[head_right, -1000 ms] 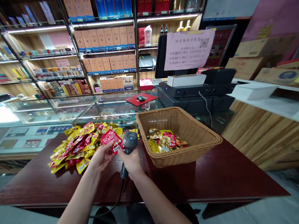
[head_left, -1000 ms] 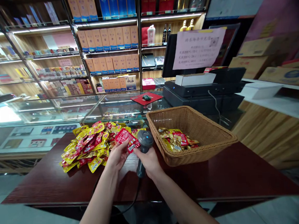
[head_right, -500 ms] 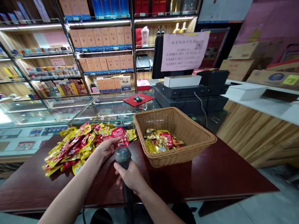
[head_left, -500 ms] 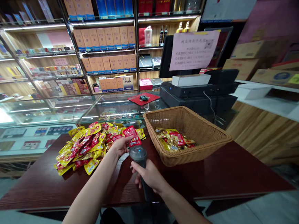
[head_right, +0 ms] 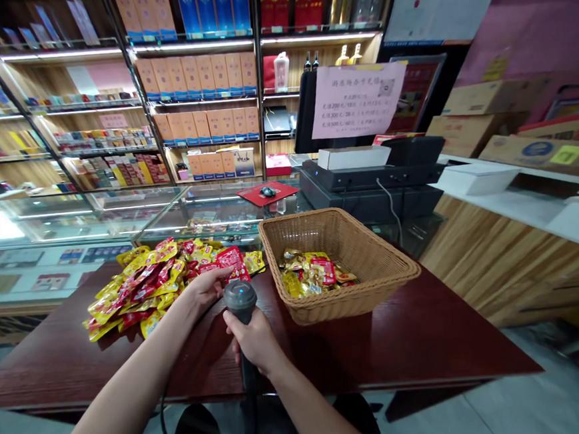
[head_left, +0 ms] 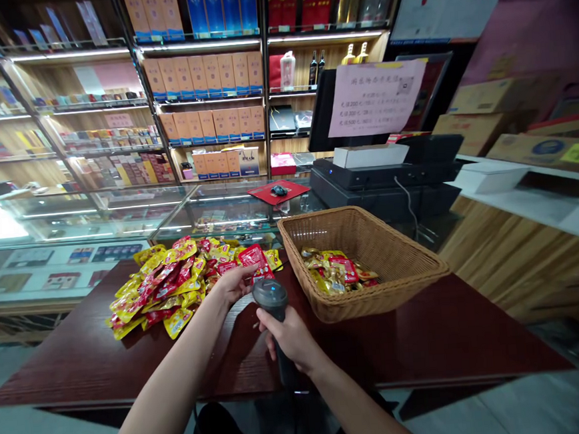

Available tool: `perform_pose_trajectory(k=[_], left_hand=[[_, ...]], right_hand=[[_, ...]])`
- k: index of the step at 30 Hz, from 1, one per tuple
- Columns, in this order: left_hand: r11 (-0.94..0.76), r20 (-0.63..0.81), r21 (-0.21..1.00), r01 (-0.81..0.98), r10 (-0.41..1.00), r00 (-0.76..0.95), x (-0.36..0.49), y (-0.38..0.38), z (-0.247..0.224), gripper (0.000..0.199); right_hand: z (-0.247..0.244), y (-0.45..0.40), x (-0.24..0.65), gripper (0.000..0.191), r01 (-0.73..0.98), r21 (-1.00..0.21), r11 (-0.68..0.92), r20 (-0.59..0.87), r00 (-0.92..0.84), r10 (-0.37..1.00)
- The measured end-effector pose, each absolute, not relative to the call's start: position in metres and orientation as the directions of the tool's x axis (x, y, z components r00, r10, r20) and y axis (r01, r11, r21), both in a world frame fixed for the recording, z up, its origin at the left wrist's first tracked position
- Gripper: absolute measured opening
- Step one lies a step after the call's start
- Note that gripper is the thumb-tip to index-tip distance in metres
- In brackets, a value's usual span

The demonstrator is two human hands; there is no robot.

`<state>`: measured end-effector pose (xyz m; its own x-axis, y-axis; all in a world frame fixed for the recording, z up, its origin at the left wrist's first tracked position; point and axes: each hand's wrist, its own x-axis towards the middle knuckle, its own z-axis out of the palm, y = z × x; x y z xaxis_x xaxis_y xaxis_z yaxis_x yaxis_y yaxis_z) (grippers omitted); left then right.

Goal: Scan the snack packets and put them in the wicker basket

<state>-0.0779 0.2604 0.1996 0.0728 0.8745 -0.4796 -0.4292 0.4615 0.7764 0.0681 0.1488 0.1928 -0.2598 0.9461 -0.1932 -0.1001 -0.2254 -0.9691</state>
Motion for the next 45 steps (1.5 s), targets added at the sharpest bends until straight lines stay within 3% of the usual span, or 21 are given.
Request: perform_pose_trajectory(k=[7, 17, 23, 26, 28, 31, 33, 40, 45], left_hand=[[0.462, -0.459, 0.795, -0.394, 0.882, 0.109, -0.083, 0.26, 0.2, 0.021], [0.445, -0.455, 0.794, -0.415, 0.887, 0.079, -0.084, 0.257, 0.206, 0.006], [0.447, -0.462, 0.791, -0.417, 0.884, 0.069, -0.083, 0.262, 0.204, 0.007], [0.43, -0.444, 0.793, -0.433, 0.893, 0.073, -0.087, 0.258, 0.204, 0.007], [0.411, -0.415, 0.796, -0.444, 0.905, 0.093, -0.094, 0.249, 0.207, 0.007], [0.368, -0.341, 0.816, -0.445, 0.929, 0.141, -0.105, 0.228, 0.223, 0.009], [0.329, -0.285, 0.84, -0.431, 0.944, 0.164, -0.111, 0.213, 0.24, 0.01], [0.21, -0.127, 0.929, -0.305, 0.954, 0.272, -0.083, 0.199, 0.315, 0.015], [0.133, -0.023, 0.951, -0.28, 0.93, 0.367, -0.015, 0.229, 0.343, 0.021]], right_hand=[[0.188, 0.15, 0.067, 0.038, -0.159, -0.962, -0.22, -0.17, -0.279, 0.945], [0.189, 0.153, 0.066, 0.041, -0.144, -0.965, -0.219, -0.171, -0.29, 0.942], [0.198, 0.149, 0.067, 0.04, -0.097, -0.971, -0.217, -0.181, -0.288, 0.94], [0.201, 0.152, 0.068, 0.037, -0.091, -0.981, -0.172, -0.147, -0.234, 0.961], [0.205, 0.158, 0.07, 0.031, -0.071, -0.996, -0.053, -0.043, -0.14, 0.989], [0.219, 0.172, 0.071, 0.023, -0.02, -0.978, 0.207, 0.207, 0.035, 0.978], [0.232, 0.183, 0.07, 0.024, 0.008, -0.955, 0.298, 0.297, 0.088, 0.951], [0.292, 0.202, 0.08, 0.025, -0.195, -0.932, 0.307, 0.293, 0.096, 0.951], [0.328, 0.216, 0.143, 0.026, -0.181, -0.932, 0.313, 0.271, 0.225, 0.936]])
